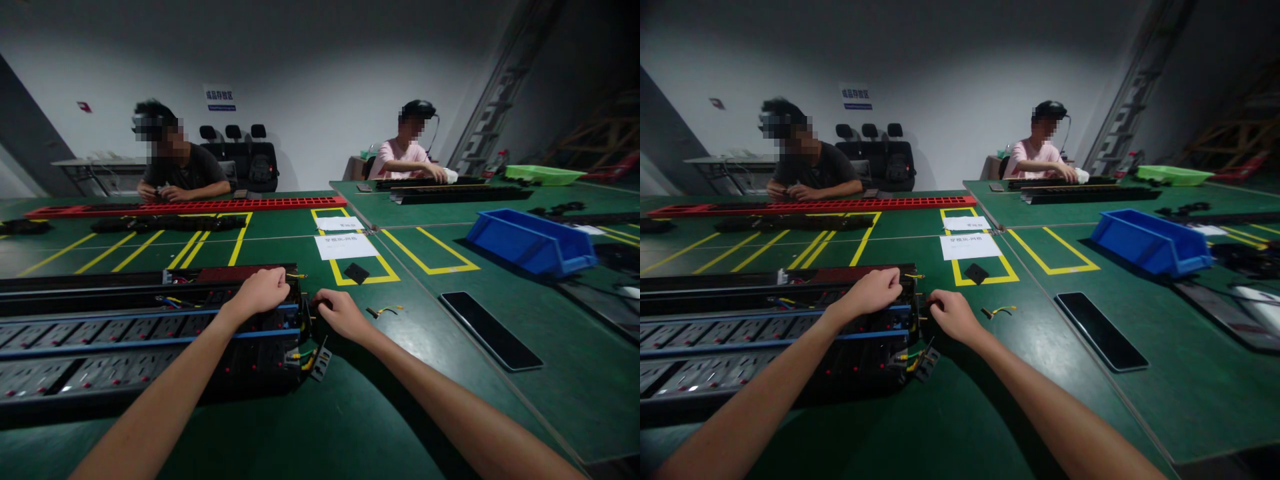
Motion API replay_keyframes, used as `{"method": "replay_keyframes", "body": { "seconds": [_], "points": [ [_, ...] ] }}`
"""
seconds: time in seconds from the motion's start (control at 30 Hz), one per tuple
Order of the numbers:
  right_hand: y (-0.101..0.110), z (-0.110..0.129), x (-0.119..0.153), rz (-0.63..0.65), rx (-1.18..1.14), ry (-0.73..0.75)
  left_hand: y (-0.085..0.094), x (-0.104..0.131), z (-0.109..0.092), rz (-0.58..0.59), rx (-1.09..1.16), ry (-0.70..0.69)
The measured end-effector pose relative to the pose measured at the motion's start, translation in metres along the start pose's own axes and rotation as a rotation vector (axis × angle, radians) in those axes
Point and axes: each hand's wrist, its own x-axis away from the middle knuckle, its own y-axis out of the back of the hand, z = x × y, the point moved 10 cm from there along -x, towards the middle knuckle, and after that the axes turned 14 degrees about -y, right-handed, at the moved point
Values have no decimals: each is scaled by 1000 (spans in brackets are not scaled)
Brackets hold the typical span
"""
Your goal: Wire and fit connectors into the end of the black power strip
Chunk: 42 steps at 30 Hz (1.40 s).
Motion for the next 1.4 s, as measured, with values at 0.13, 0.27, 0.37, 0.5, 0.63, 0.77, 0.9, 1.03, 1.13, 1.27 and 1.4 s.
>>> {"method": "replay_keyframes", "body": {
  "seconds": [0.13,0.27,0.37,0.5,0.63,0.77,0.9,1.03,1.13,1.27,1.4],
  "points": [
    [0,0,0,-2,7,-3,1,0,-1,-9,-1,-8],
    [0,-1,0,-2,5,2,1,0,-1,-12,1,-10],
    [0,-1,0,-3,-2,9,0,-1,0,-10,1,-11],
    [1,0,0,-3,-11,13,0,-1,0,-8,-5,-13],
    [1,1,1,-4,-12,15,0,0,0,-1,5,-6],
    [1,1,1,-3,-6,13,0,0,0,-3,4,-9],
    [0,-1,0,-1,-2,14,0,-1,0,4,-1,-1],
    [-1,-2,-1,-6,1,19,-1,-1,0,3,-1,1],
    [-1,-2,-1,-10,-1,19,-1,-1,0,-1,-3,-5],
    [-1,-2,-1,-9,-9,15,-1,-1,1,-1,-4,-4],
    [-1,-2,-1,-7,-9,19,0,-1,0,3,-1,0]
  ]
}}
